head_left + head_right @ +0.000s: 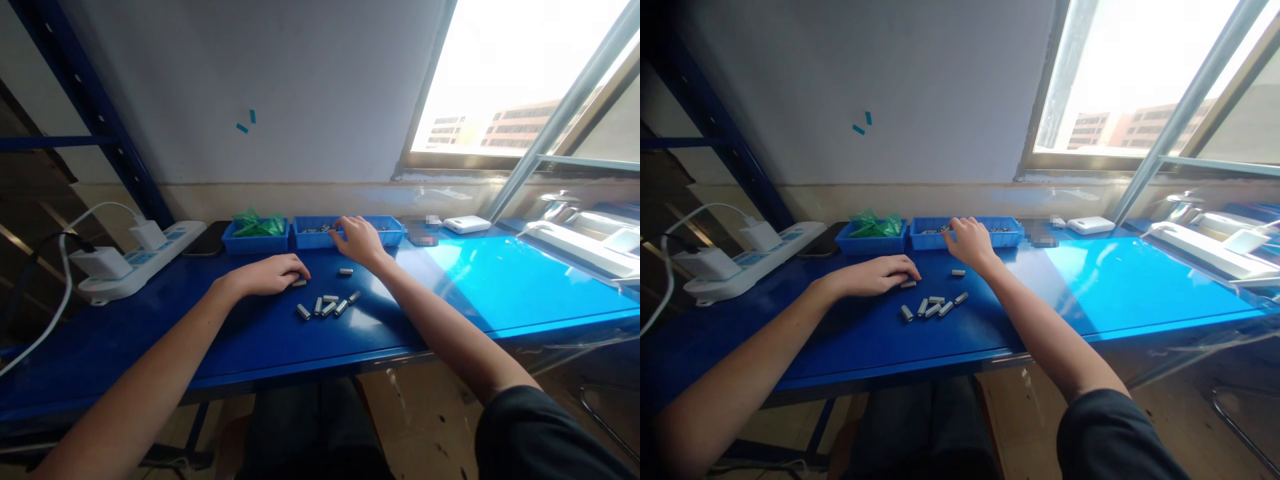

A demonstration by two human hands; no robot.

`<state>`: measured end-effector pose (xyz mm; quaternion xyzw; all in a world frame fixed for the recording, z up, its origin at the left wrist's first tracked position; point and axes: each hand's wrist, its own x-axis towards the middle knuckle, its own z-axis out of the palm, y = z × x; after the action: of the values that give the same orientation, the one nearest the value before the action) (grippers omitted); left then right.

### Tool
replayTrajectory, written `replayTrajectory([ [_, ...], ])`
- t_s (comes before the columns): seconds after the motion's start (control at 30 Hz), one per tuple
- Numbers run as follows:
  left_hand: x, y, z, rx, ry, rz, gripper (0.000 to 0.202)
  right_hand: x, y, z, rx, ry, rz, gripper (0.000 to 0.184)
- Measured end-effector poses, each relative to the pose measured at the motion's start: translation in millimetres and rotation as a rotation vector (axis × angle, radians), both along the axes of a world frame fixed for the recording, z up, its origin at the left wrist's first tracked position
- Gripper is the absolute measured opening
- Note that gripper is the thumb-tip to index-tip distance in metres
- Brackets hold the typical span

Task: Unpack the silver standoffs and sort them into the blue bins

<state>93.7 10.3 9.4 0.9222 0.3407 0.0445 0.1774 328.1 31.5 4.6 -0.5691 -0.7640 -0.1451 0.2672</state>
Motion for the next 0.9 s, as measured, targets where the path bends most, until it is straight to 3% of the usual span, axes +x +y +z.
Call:
replayTrajectory([
  [0.07, -3.9, 0.8, 1.4, -0.005, 0.019, 0.013, 0.035, -10.1, -9.9, 3.5, -0.007, 0.020, 0.106, 0.027],
  [0.23, -8.8, 5.5, -1.1, 0.040, 0.027, 0.207, 0.034, -32.5, -28.7, 5.0, -0.091, -0.022, 0.395, 0.023],
  [0.33, -11.5, 10.2, -1.4, 0.014, -0.100, 0.241, 0.034, -37.4, -31.4, -0.1, -0.125, -0.069, 0.541, 0.023],
  [0.4, -12.5, 12.9, -0.8, -0.024, -0.221, 0.261, 0.036, -39.0, -31.2, -4.1, -0.101, -0.087, 0.562, 0.023],
  [0.53, -10.3, 14.3, 0.6, -0.135, -0.417, 0.240, 0.042, -41.4, -31.2, -7.6, 0.029, -0.115, 0.506, 0.020],
  [0.67, -8.8, 6.4, 7.9, -0.243, -0.543, 0.225, 0.049, -37.5, -31.3, 0.9, 0.199, -0.016, 0.424, 0.025],
  [0.73, -10.1, -1.2, 13.9, -0.306, -0.460, 0.188, 0.052, -31.2, -28.5, 8.6, 0.299, 0.111, 0.313, 0.030],
  [0.8, -10.4, -9.8, 18.8, -0.347, -0.253, 0.091, 0.054, -22.5, -22.2, 15.4, 0.345, 0.193, 0.161, 0.033],
  [0.9, -6.1, -19.8, 20.3, -0.266, 0.031, -0.051, 0.043, -7.9, -8.5, 18.9, 0.215, 0.131, -0.032, 0.032],
])
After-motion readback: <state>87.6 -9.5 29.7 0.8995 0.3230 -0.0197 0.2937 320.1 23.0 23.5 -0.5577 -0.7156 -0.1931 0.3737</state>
